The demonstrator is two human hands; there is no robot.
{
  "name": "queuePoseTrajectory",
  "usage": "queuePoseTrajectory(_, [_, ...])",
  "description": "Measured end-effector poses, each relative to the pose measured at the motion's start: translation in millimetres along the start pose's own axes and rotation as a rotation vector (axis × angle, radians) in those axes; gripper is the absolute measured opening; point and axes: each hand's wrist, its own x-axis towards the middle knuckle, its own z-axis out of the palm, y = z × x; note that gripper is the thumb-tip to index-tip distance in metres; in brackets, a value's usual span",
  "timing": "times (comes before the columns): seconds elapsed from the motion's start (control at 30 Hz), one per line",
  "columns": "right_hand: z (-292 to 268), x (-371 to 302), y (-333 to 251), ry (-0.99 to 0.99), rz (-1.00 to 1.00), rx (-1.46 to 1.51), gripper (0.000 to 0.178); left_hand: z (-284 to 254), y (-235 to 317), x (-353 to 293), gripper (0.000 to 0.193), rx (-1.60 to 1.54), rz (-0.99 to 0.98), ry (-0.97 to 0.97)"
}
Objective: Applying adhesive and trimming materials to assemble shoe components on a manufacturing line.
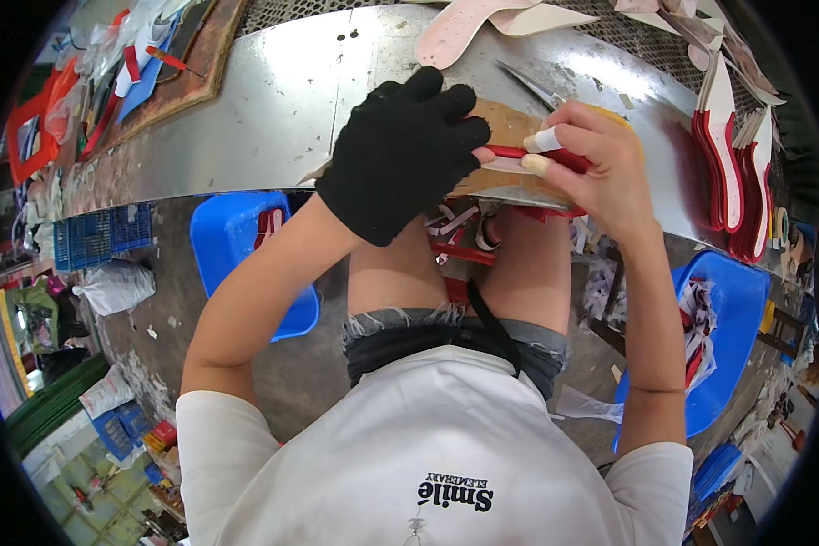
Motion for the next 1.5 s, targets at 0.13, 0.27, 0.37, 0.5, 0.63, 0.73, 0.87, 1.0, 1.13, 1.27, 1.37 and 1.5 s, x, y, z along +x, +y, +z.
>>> queuePoseTrajectory(0.13, [0, 3, -14, -0.080, 0.060, 0.024, 0.017, -1, 11, 6, 0.025, 0.053, -0.061, -0.027])
queuePoseTrajectory(0.27, [-8, 8, -51, -0.104, -0.079, -0.110, 0.019, -9, 19, 16, 0.025, -0.028, -0.024, 0.009])
queuePoseTrajectory(0.37, [-35, 24, -57, -0.208, 0.146, -0.022, 0.013, -25, 13, 15, 0.031, -0.280, -0.106, -0.503])
queuePoseTrajectory(0.5, [-70, 27, -38, -0.421, 0.426, 0.383, 0.020, -52, 4, -2, 0.042, -0.355, -0.062, -0.551])
queuePoseTrajectory(0.63, [-72, 0, -29, -0.234, 0.584, 0.619, 0.018, -72, 7, -19, 0.034, -0.757, -0.420, -0.417])
queuePoseTrajectory(0.73, [-50, -18, -41, -0.013, 0.611, 0.875, 0.016, -73, 23, -29, 0.035, -1.115, -0.828, -0.328])
queuePoseTrajectory(0.87, [-15, -28, -69, 0.183, 0.589, 1.209, 0.014, -59, 51, -32, 0.032, -1.618, -0.997, 0.079])
queuePoseTrajectory(1.0, [11, -25, -90, 0.290, 0.643, 1.176, 0.008, -43, 70, -18, 0.034, -1.537, -1.168, 0.356])
queuePoseTrajectory(1.13, [17, -19, -103, 0.356, 0.573, 0.854, 0.009, -33, 89, -3, 0.029, -1.623, -1.141, 0.748])
queuePoseTrajectory(1.27, [20, -12, -108, 0.415, 0.447, 0.676, 0.013, -29, 87, -1, 0.029, -1.644, -1.178, 0.718])
queuePoseTrajectory(1.37, [21, -11, -107, 0.406, 0.457, 0.559, 0.015, -26, 87, 0, 0.030, -1.580, -1.182, 0.734])
queuePoseTrajectory(1.5, [25, -12, -103, 0.471, 0.579, 0.449, 0.014, -24, 89, 2, 0.030, -1.531, -1.209, 0.775])
